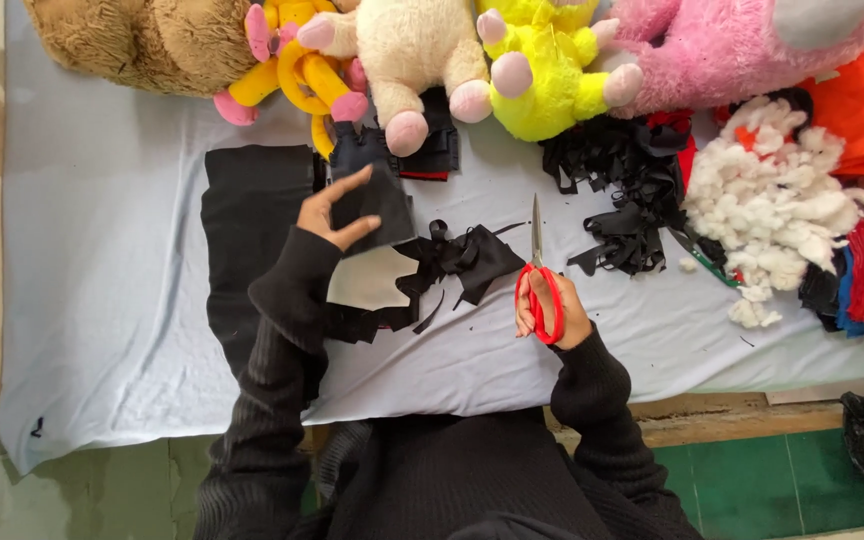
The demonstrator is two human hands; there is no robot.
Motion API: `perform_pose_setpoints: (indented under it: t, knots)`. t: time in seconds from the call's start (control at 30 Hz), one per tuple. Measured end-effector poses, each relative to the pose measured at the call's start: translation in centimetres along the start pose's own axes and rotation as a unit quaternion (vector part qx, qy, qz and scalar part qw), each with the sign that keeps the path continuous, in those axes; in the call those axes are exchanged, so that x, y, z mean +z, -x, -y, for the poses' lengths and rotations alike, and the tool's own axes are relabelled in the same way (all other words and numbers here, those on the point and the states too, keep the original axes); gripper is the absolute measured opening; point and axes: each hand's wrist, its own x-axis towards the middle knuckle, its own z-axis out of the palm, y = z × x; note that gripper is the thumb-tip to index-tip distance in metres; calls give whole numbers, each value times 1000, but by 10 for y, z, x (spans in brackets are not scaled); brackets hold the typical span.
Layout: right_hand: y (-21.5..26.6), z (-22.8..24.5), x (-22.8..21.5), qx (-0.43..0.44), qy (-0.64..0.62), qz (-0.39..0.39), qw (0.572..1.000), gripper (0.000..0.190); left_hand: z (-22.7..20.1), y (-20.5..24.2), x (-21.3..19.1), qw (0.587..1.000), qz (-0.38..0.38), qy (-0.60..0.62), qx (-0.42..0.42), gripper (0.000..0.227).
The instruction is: Cutting out specific shapes from black fabric using scissors and a paper template as a guide.
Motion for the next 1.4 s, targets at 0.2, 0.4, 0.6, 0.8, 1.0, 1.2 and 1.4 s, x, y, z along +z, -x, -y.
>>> perform_pose_setpoints:
  t: [0.2, 0.4, 0.6, 0.8, 1.0, 1.2, 1.4]
  knots:
    - [-5, -14, -16, 18, 16, -19, 1000, 43, 21, 30, 3, 975, -72, -183, -108, 79]
    - [-13, -16, -22, -30, 55, -49, 997, 33, 23, 44, 0, 951, -151, -270, 11, 69]
    - [-30, -51, -43, -207, 183, -184, 943, 18, 35, 61, 9, 881, -126, -447, 91, 60]
    - [-31, -61, -60, -254, 179, -240, 920, 16, 6, 83, 23, 859, 111, -499, 19, 116]
    - [-32, -74, -85, -210, -9, -266, 941, 26, 15, 93, 21, 848, 141, -511, 8, 94]
    - [-25, -46, -64, -291, 108, -292, 905, 42, -5, 93, 8, 877, 131, -461, 19, 66]
    - [-23, -44, -68, -295, 123, -297, 900, 49, 3, 99, -8, 882, 74, -462, 65, 53]
